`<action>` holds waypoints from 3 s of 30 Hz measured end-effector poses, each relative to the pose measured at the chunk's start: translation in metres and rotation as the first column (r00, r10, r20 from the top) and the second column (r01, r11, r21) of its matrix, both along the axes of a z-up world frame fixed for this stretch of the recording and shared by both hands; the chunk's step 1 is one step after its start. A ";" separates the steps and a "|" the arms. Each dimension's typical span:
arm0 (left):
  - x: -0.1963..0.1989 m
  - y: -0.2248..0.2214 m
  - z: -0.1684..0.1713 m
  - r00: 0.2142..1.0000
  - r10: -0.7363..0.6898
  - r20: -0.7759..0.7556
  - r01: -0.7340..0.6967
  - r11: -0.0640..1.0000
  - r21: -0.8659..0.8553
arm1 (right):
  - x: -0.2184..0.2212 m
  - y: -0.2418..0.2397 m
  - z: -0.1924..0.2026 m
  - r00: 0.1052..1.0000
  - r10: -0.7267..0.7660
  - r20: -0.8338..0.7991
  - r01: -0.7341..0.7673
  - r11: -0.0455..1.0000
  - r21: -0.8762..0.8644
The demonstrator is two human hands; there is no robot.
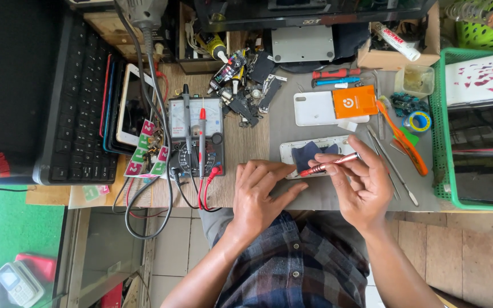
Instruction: Final assembly of a smartphone including securing internal components with screws, attaching the back cover, and cleaning the screen.
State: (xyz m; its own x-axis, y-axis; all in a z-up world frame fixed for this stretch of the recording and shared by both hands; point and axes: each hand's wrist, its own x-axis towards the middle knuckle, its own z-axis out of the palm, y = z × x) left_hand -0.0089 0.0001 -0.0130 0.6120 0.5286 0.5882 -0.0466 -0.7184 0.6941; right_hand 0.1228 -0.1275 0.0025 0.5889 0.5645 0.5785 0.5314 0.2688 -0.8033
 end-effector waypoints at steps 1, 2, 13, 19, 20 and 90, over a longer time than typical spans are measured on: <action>-0.001 0.000 0.005 1.000 -0.001 0.000 0.001 1.000 -0.001 | 0.002 -0.001 0.002 1.000 -0.001 0.000 0.001 1.000 -0.001; -0.002 0.000 0.009 0.998 -0.021 -0.055 0.021 1.000 0.010 | 0.003 -0.003 0.004 1.000 -0.010 0.019 0.010 1.000 -0.006; 0.001 -0.003 0.001 0.935 0.045 -0.352 0.030 0.978 0.206 | 0.028 -0.006 0.009 0.930 0.031 0.366 -0.026 0.999 -0.018; 0.002 -0.003 -0.001 0.921 0.042 -0.388 0.036 0.981 0.192 | 0.028 0.002 0.014 0.901 0.028 0.433 -0.011 0.999 -0.041; 0.003 -0.003 -0.005 0.923 0.049 -0.382 0.030 0.979 0.200 | 0.028 0.002 0.016 0.894 0.031 0.447 -0.012 0.999 -0.044; 0.004 -0.006 0.007 0.910 0.107 -0.401 0.027 0.949 0.313 | 0.037 0.001 0.029 0.752 0.051 0.658 0.075 0.984 -0.162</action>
